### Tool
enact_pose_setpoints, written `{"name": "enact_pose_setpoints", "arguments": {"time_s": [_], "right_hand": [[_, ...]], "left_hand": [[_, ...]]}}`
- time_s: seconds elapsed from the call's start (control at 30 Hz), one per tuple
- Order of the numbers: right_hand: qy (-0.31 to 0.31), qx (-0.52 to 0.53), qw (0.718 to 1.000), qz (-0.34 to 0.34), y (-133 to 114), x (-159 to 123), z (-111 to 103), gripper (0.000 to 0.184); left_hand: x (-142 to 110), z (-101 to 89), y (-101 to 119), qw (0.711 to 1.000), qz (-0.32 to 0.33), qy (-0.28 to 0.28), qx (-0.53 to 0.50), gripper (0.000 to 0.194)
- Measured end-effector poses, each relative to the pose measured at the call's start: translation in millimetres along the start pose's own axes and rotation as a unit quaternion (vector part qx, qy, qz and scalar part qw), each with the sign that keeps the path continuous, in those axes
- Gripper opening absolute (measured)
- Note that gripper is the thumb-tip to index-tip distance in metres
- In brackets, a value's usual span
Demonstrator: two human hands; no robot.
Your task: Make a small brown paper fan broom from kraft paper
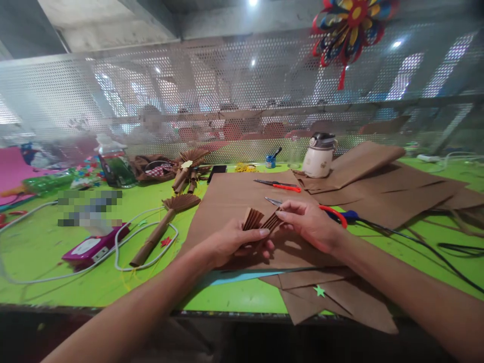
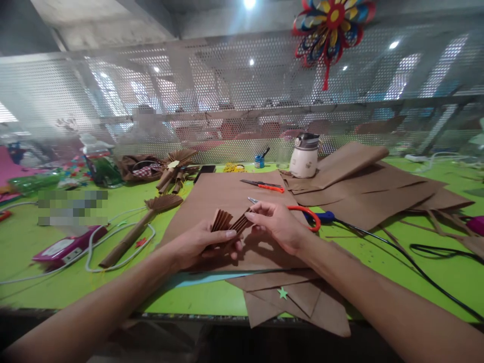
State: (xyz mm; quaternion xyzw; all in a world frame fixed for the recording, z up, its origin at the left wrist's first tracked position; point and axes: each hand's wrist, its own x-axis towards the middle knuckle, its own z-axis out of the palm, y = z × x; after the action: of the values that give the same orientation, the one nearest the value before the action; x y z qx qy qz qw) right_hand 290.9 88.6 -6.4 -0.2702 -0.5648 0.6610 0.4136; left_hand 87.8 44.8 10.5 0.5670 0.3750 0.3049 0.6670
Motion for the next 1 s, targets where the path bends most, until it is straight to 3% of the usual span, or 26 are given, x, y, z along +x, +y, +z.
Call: {"name": "enact_pose_setpoints", "arguments": {"time_s": [0.13,0.27,0.53,0.77,1.0], "right_hand": [[0.002,-0.022,1.000,0.009,2.4,-1.0,1.3,0.021],[0.023,-0.092,0.995,-0.023,-2.1,-2.5,5.2,0.020],[0.065,-0.146,0.986,-0.046,-2.7,-1.0,6.3,0.037],[0.066,-0.172,0.981,-0.055,0.7,-0.1,2.7,0.039],[0.074,-0.176,0.981,-0.047,0.7,-1.0,3.6,0.042]], "left_hand": [[0.9,1.8,-0.2,1.000,-0.002,0.016,-0.013,0.026],[-0.3,3.9,3.9,1.000,-0.007,0.013,-0.016,0.025],[4.4,4.0,3.6,0.999,-0.007,0.049,-0.017,0.026],[4.6,7.4,1.8,0.987,-0.027,0.154,-0.042,0.028],[4.1,9.7,2.1,0.982,-0.013,0.173,-0.071,0.026]]}}
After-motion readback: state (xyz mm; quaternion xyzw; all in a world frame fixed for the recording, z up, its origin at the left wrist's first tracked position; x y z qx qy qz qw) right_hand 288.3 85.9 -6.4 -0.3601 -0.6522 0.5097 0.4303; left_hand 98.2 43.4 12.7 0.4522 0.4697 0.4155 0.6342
